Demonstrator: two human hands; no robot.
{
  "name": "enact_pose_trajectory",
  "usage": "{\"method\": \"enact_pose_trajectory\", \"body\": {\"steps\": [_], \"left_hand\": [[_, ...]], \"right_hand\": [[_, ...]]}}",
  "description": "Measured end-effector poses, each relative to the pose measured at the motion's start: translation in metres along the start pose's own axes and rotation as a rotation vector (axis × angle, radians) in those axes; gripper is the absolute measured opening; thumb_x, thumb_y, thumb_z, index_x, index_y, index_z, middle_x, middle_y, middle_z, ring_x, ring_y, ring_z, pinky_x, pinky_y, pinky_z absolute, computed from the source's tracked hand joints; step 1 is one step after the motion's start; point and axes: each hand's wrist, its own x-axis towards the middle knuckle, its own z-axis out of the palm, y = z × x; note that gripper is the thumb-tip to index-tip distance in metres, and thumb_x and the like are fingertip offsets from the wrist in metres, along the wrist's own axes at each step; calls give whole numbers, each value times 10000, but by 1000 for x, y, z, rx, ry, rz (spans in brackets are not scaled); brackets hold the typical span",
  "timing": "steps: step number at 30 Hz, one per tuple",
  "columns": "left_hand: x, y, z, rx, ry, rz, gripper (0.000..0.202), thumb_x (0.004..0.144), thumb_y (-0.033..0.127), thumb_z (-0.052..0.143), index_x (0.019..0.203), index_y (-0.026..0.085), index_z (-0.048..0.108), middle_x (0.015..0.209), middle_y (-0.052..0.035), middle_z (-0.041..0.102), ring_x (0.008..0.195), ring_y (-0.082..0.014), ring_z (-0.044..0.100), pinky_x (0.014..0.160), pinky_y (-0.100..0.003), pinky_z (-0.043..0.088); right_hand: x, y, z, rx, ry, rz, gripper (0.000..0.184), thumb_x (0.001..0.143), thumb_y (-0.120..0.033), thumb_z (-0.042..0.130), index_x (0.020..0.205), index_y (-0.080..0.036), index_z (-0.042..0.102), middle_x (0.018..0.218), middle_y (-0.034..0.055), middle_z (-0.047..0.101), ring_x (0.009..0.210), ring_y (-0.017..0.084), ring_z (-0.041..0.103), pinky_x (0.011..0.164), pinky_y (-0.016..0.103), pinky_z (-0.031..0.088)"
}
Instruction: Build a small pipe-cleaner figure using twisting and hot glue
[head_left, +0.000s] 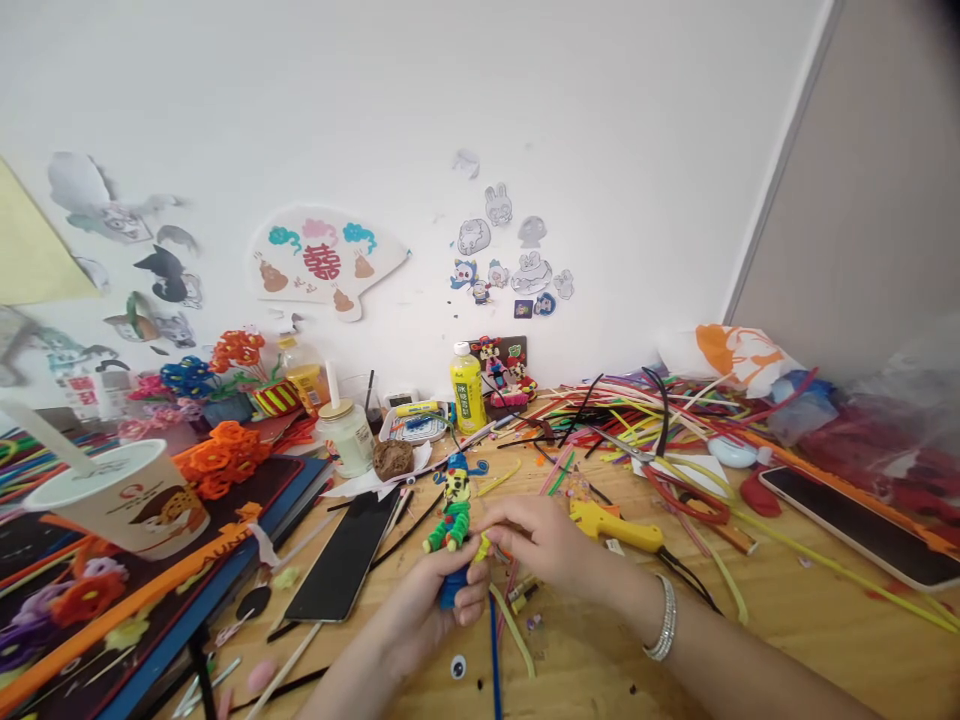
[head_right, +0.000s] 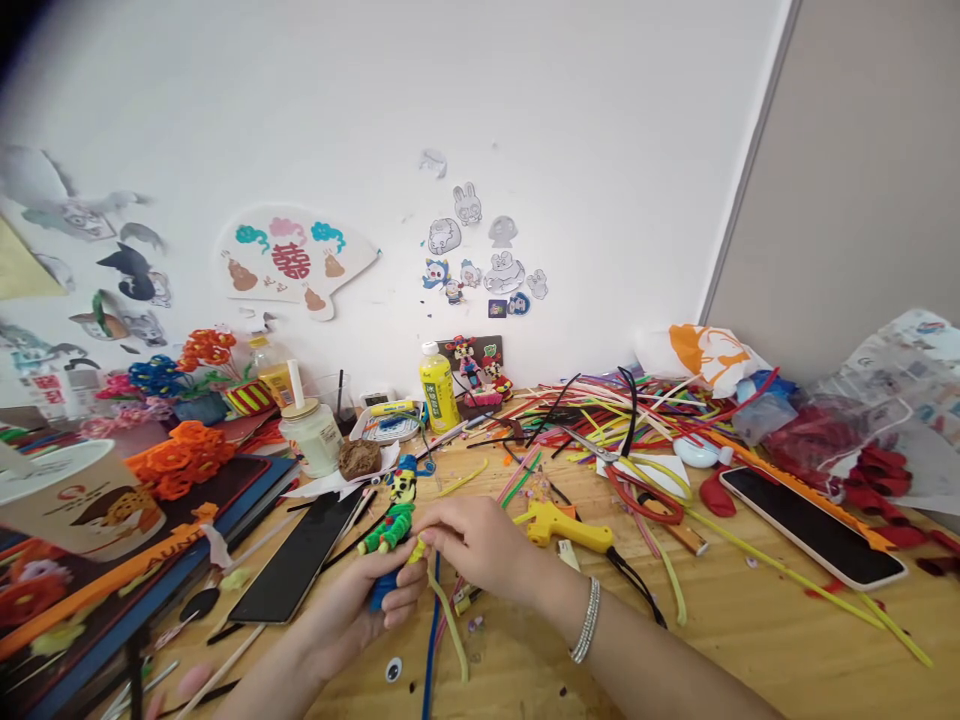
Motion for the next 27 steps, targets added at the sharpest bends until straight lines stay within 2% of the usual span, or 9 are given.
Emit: {"method": "enact_pose_trajectory", "body": {"steps": [4, 6, 8, 11, 14, 17, 19, 23, 27], "left_hand": [[0, -4, 11, 268, 212, 271, 211, 709, 321, 628, 625, 155, 528, 533, 24, 507, 432, -67, 406, 433, -194, 324], [0, -5, 14, 435, 327, 375, 229, 650, 282, 684, 567, 160, 509, 477, 30, 499, 437, -84, 433, 419, -191, 303], [0, -5, 14, 464, 359, 412, 246, 618, 264, 705, 542, 166, 492, 423, 51, 452, 410, -81, 411, 394, -186, 270], [0, -6, 11, 266, 252, 412, 243, 655, 318, 675, 585, 169, 496, 438, 67, 415, 389, -57, 343, 380, -175, 258], [1, -6, 8, 62, 100, 308, 249, 648, 312, 694, 617, 157, 502, 463, 76, 391, 389, -32, 284, 380, -153, 251], [0, -6, 8, -7, 6, 152, 300, 638, 315, 704, 556, 150, 468, 439, 87, 349, 368, -18, 218, 367, -147, 232], [-1, -7, 10, 50, 15, 126, 337, 662, 357, 676, 518, 155, 448, 420, 83, 345, 359, -23, 215, 363, -157, 237], [0, -8, 12, 367, 242, 395, 287, 709, 387, 617, 562, 173, 495, 461, 37, 472, 410, -78, 383, 432, -203, 329], [4, -14, 7, 549, 420, 640, 208, 572, 258, 737, 637, 180, 556, 541, 31, 530, 538, -122, 468, 529, -227, 382]], "right_hand": [[0, 1, 5, -77, 97, 98, 131, 825, -215, 495, 782, -190, 616, 721, 18, 628, 686, 146, 568, 624, 240, 403], [0, 0, 8, -62, 124, 121, 127, 817, -205, 499, 759, -189, 610, 714, 16, 617, 681, 146, 555, 619, 241, 398], [0, -1, 10, 24, 130, 155, 122, 814, -215, 501, 765, -185, 609, 698, 8, 599, 657, 137, 539, 595, 234, 395], [1, -1, 11, 327, 35, 225, 191, 828, -320, 486, 867, -168, 595, 593, -28, 524, 535, 103, 479, 496, 208, 372], [2, 2, 9, 599, -92, 250, 339, 819, -456, 467, 921, -145, 556, 519, -62, 452, 449, 75, 409, 442, 196, 352], [2, 2, 6, 655, -110, 263, 366, 779, -505, 506, 838, -144, 523, 510, -64, 463, 436, 66, 403, 441, 196, 347], [2, 1, 5, 657, -77, 276, 362, 757, -511, 534, 787, -152, 500, 507, -66, 464, 437, 63, 402, 439, 194, 336], [4, -4, 8, 663, 47, 336, 359, 738, -512, 557, 756, -162, 477, 497, -77, 449, 426, 57, 381, 415, 183, 295], [4, -8, 14, 660, 146, 423, 371, 699, -517, 596, 708, -170, 464, 505, -72, 457, 424, 58, 374, 388, 176, 275]]}}
